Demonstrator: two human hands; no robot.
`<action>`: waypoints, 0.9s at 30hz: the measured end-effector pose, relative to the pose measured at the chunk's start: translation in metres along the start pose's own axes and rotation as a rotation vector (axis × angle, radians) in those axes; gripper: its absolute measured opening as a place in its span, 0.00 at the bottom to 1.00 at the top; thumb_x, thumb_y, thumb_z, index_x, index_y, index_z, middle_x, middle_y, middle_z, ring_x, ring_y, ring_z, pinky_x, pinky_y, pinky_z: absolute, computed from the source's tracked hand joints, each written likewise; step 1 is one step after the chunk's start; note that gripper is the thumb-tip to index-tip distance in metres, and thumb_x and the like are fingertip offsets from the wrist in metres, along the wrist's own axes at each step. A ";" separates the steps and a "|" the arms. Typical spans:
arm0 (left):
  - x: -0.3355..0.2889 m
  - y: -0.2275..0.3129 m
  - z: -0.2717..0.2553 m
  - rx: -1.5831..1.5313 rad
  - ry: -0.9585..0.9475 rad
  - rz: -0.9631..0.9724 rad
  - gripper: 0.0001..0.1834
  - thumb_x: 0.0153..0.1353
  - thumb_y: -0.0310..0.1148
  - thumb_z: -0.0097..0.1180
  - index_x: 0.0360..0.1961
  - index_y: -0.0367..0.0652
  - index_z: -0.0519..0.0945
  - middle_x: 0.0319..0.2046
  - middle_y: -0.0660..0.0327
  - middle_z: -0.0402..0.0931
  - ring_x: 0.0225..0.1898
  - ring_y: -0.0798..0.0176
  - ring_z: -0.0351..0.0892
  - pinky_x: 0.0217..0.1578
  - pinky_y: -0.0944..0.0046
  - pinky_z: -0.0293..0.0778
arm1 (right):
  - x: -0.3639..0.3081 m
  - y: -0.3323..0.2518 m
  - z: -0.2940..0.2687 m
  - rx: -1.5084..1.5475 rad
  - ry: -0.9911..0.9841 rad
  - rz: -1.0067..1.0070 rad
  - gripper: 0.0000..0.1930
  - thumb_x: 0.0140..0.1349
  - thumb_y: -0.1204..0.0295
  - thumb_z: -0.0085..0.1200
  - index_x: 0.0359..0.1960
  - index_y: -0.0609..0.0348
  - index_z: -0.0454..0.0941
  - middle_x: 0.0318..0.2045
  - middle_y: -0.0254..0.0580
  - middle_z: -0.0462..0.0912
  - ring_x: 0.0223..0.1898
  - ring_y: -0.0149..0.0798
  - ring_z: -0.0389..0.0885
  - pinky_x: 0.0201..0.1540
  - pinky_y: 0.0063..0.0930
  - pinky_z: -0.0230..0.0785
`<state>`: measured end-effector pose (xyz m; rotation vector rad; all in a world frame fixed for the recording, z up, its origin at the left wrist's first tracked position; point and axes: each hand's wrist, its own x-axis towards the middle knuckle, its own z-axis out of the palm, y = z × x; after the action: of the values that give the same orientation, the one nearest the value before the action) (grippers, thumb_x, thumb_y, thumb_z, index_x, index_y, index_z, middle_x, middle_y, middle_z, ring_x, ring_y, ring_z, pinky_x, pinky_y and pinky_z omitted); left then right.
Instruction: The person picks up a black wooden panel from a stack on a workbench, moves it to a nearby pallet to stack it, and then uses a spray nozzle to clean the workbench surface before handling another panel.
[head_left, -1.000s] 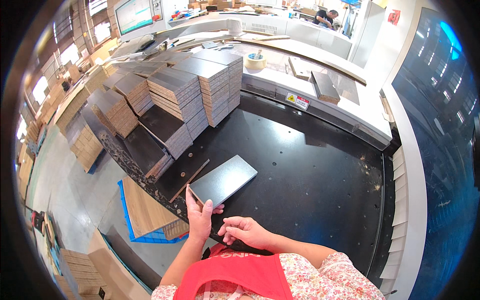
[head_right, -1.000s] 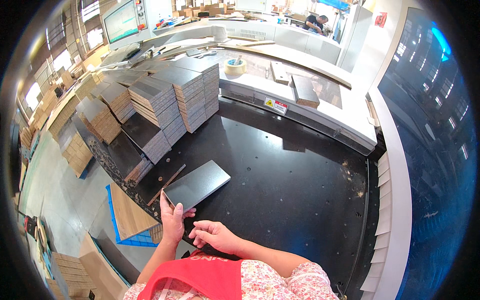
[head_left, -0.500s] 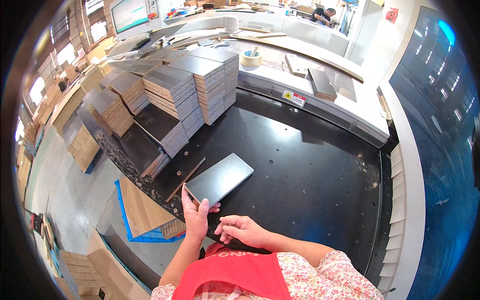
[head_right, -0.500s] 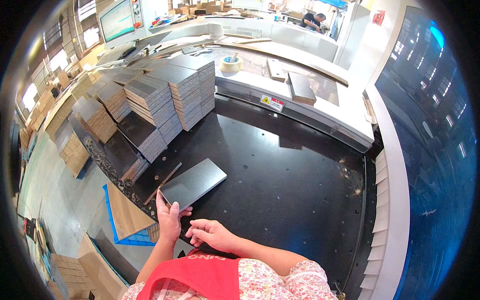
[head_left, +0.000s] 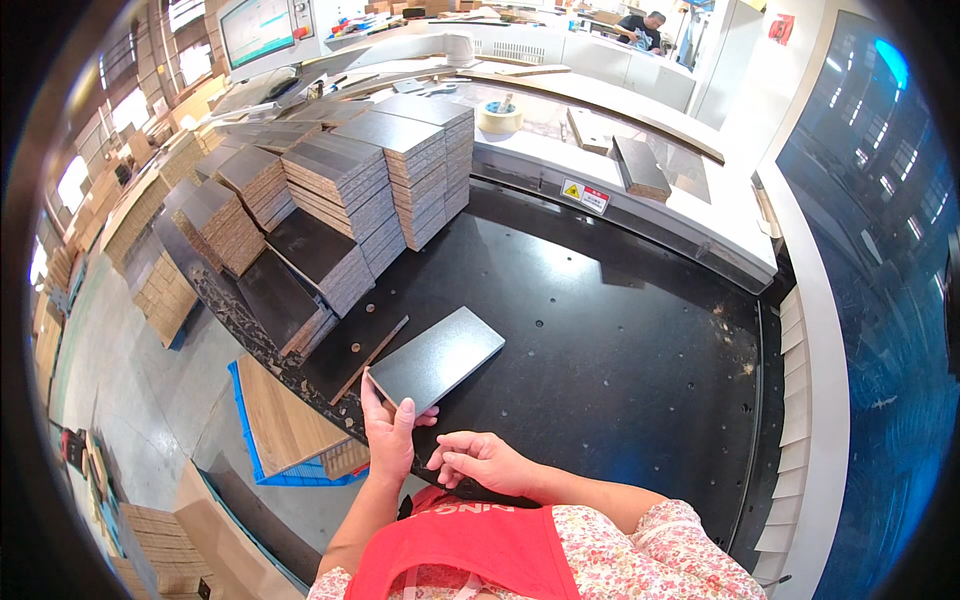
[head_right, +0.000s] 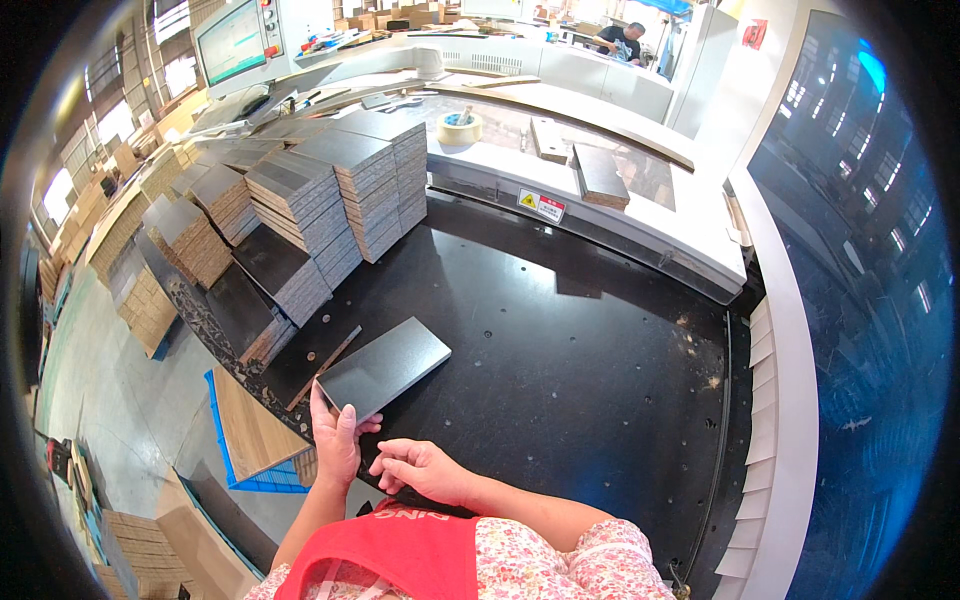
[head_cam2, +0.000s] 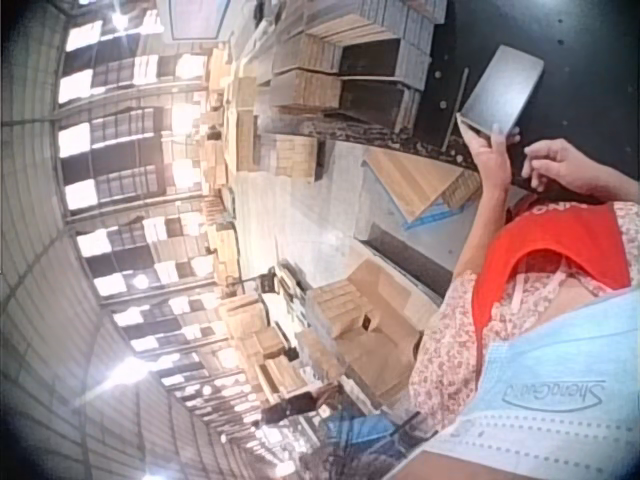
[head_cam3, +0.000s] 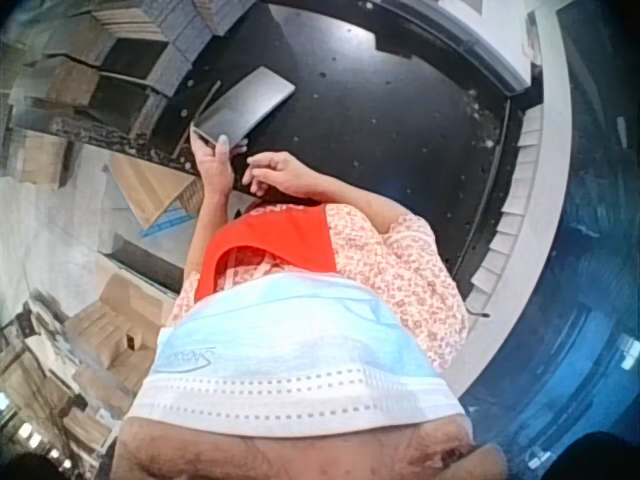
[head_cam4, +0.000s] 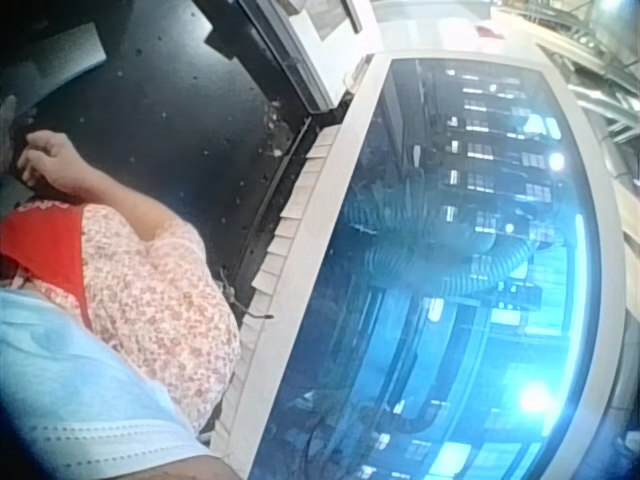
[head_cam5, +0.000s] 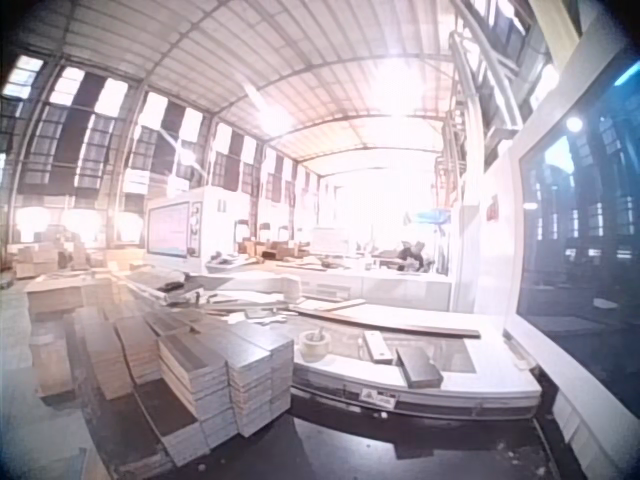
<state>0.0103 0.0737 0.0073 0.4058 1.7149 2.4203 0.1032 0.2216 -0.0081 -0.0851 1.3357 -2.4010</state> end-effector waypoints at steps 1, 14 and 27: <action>0.000 -0.001 0.000 -0.003 -0.002 -0.002 0.40 0.66 0.35 0.55 0.70 0.41 0.43 0.43 0.51 0.76 0.33 0.61 0.82 0.31 0.67 0.81 | 0.000 0.000 -0.001 -0.002 0.003 0.001 0.15 0.73 0.73 0.44 0.59 0.57 0.70 0.45 0.42 0.81 0.40 0.29 0.80 0.46 0.28 0.76; 0.001 -0.002 0.000 -0.017 -0.001 -0.004 0.40 0.66 0.33 0.54 0.70 0.41 0.41 0.43 0.51 0.76 0.33 0.61 0.82 0.32 0.66 0.81 | 0.000 -0.001 -0.001 -0.043 -0.001 -0.013 0.15 0.73 0.72 0.43 0.59 0.58 0.70 0.45 0.42 0.81 0.39 0.29 0.80 0.46 0.28 0.76; 0.000 -0.002 0.000 -0.012 -0.003 -0.008 0.40 0.67 0.32 0.52 0.70 0.40 0.40 0.43 0.51 0.76 0.34 0.61 0.82 0.33 0.66 0.81 | -0.001 -0.002 0.000 -0.038 0.015 -0.011 0.15 0.73 0.72 0.44 0.58 0.58 0.71 0.45 0.42 0.81 0.39 0.29 0.80 0.46 0.28 0.76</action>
<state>0.0100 0.0744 0.0052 0.4003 1.6958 2.4220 0.1032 0.2225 -0.0065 -0.0854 1.3916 -2.3902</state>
